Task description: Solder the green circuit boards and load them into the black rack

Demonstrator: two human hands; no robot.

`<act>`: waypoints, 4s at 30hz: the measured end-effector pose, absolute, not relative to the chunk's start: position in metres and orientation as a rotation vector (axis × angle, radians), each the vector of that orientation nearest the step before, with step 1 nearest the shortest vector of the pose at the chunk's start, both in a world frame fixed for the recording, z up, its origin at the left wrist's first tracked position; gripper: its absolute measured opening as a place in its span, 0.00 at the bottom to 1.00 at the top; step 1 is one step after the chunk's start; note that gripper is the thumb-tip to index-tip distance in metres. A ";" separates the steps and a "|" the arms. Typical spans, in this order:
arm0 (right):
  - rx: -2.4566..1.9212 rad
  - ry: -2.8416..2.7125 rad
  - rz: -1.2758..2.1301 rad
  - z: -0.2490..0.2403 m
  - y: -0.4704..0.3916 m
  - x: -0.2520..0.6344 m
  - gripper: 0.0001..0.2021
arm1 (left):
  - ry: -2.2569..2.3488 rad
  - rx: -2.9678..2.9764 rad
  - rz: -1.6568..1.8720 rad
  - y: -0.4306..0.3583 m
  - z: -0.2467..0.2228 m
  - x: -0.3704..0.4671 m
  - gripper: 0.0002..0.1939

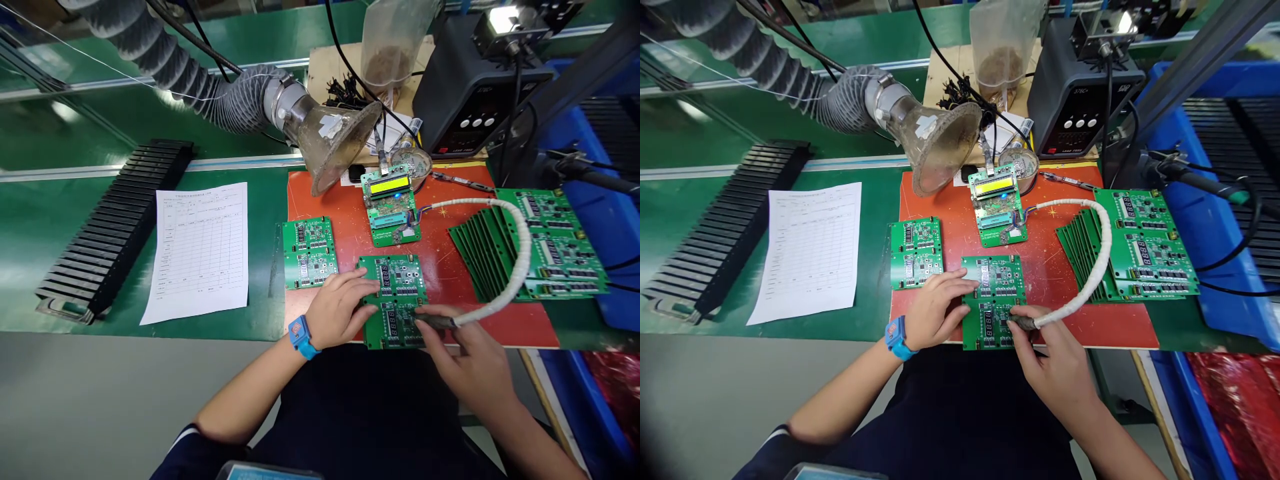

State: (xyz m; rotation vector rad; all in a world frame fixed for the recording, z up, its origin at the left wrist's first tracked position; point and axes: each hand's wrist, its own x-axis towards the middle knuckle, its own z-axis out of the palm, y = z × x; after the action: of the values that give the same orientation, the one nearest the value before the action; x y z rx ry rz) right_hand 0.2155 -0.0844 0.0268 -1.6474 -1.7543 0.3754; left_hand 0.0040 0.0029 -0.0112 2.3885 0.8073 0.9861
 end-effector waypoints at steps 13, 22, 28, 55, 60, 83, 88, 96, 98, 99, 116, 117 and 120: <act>-1.616 -1.773 0.318 0.026 -0.084 0.216 0.07 | 1.125 2.242 0.665 0.024 0.011 0.007 0.31; -1.622 -1.761 0.335 0.027 -0.086 0.216 0.06 | 1.132 1.985 0.511 0.036 0.021 0.009 0.26; -1.629 -1.717 0.413 0.025 -0.086 0.217 0.06 | 1.129 1.766 0.510 0.037 0.022 0.011 0.25; -1.606 -1.356 0.695 0.010 -0.023 0.218 0.13 | 1.775 1.410 1.073 0.079 -0.006 -0.073 0.24; -1.639 -1.385 0.670 0.008 -0.025 0.218 0.14 | 1.891 1.615 1.048 0.076 -0.006 -0.070 0.22; -1.717 -1.451 0.513 0.008 -0.019 0.214 0.09 | 0.905 2.430 0.707 -0.013 0.003 0.009 0.28; -1.697 -1.491 0.539 0.009 -0.020 0.217 0.10 | 0.886 2.380 0.673 -0.011 0.002 0.002 0.32; -1.673 -1.471 0.616 0.008 -0.023 0.220 0.13 | 0.863 2.335 0.619 -0.015 0.004 -0.002 0.25; -1.673 -1.460 0.625 0.008 -0.023 0.220 0.13 | 0.864 2.311 0.610 -0.015 0.006 -0.002 0.14; -1.675 -1.461 0.622 0.008 -0.023 0.219 0.13 | 0.862 2.301 0.604 -0.015 0.007 -0.002 0.09; -1.692 -1.508 0.566 0.010 -0.023 0.220 0.10 | 0.813 2.339 0.524 -0.020 0.013 -0.003 0.21; -1.693 -1.513 0.559 0.010 -0.023 0.220 0.10 | 0.825 2.339 0.535 -0.023 0.012 -0.002 0.19; -1.693 -1.521 0.547 0.008 -0.023 0.220 0.10 | 0.857 2.315 0.562 -0.029 0.009 0.002 0.12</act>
State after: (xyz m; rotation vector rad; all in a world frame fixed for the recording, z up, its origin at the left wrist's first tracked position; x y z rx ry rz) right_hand 0.2198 -0.0231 0.0078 -1.6926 -1.5213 0.5468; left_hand 0.0016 -0.0292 0.0092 2.3149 0.8571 0.5624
